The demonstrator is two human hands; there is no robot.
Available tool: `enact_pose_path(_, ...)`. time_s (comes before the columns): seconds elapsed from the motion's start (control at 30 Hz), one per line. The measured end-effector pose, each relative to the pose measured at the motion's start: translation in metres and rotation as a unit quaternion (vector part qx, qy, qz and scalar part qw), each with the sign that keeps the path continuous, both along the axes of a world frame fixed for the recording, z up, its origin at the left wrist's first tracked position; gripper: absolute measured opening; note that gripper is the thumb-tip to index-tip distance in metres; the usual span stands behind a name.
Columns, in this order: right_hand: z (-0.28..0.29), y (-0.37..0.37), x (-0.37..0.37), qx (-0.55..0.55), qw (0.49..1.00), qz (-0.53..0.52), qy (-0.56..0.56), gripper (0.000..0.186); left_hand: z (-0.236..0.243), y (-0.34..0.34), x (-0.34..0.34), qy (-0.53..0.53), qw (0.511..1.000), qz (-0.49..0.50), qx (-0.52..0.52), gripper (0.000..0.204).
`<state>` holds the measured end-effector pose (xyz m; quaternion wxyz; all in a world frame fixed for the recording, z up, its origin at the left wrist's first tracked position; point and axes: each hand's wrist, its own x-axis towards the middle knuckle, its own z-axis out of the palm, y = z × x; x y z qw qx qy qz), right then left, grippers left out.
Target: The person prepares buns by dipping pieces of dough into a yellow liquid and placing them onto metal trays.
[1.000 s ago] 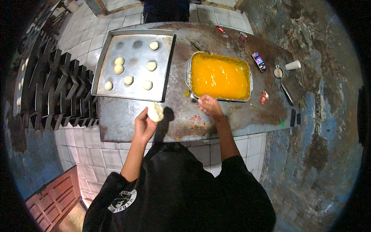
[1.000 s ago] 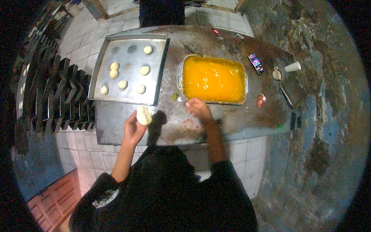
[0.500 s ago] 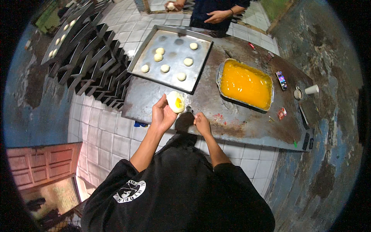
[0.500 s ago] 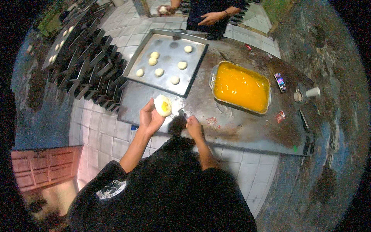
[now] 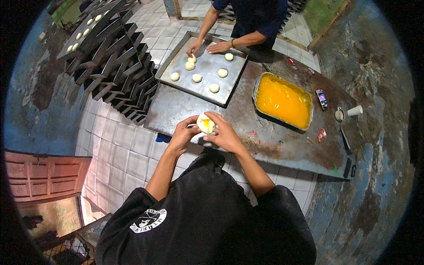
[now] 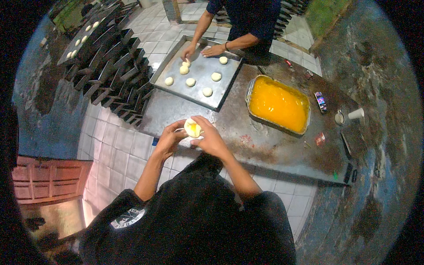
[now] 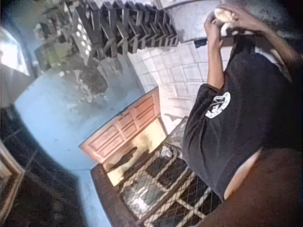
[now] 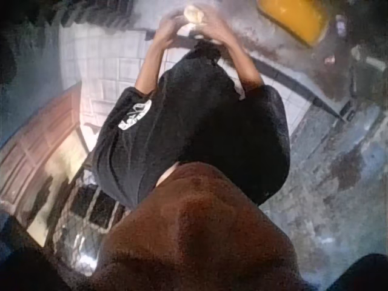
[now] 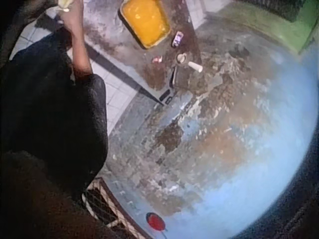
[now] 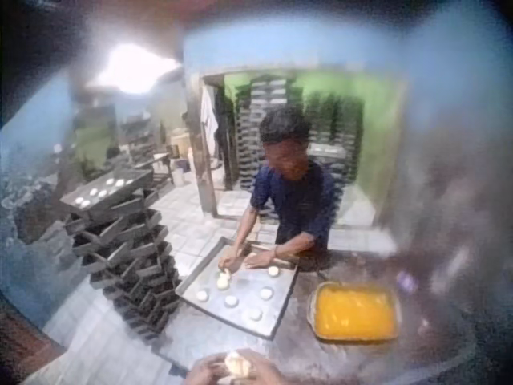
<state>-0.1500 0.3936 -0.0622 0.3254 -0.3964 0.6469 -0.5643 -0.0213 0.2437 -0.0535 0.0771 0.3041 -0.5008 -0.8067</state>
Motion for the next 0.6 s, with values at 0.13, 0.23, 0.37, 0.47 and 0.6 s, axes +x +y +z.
enact_pose_path(0.13, 0.015, 0.003, 0.011, -0.047, 0.969, -0.099, 0.223, 0.045, 0.017, 0.006, 0.006, 0.031, 0.992, 0.007, -0.125, 0.051)
enact_pose_path(0.23, 0.024, 0.005, 0.019, -0.091, 0.968, -0.153, 0.176, 0.023, 0.027, 0.007, 0.004, 0.021, 0.98, 0.038, -0.192, 0.048)
enact_pose_path(0.37, 0.048, 0.001, 0.036, -0.065, 0.979, -0.181, 0.073, 0.022, 0.02, 0.026, -0.009, 0.102, 0.971, 0.208, -0.056, 0.043)
enact_pose_path(0.47, 0.047, 0.004, 0.027, -0.06, 0.972, -0.173, 0.145, 0.023, 0.026, 0.038, -0.015, 0.168, 0.966, 0.194, 0.017, 0.033)
enact_pose_path(0.6, 0.065, 0.007, 0.007, -0.088, 0.917, -0.222, 0.32, 0.026, 0.048, 0.05, -0.016, 0.254, 0.96, 0.116, 0.022, 0.033)
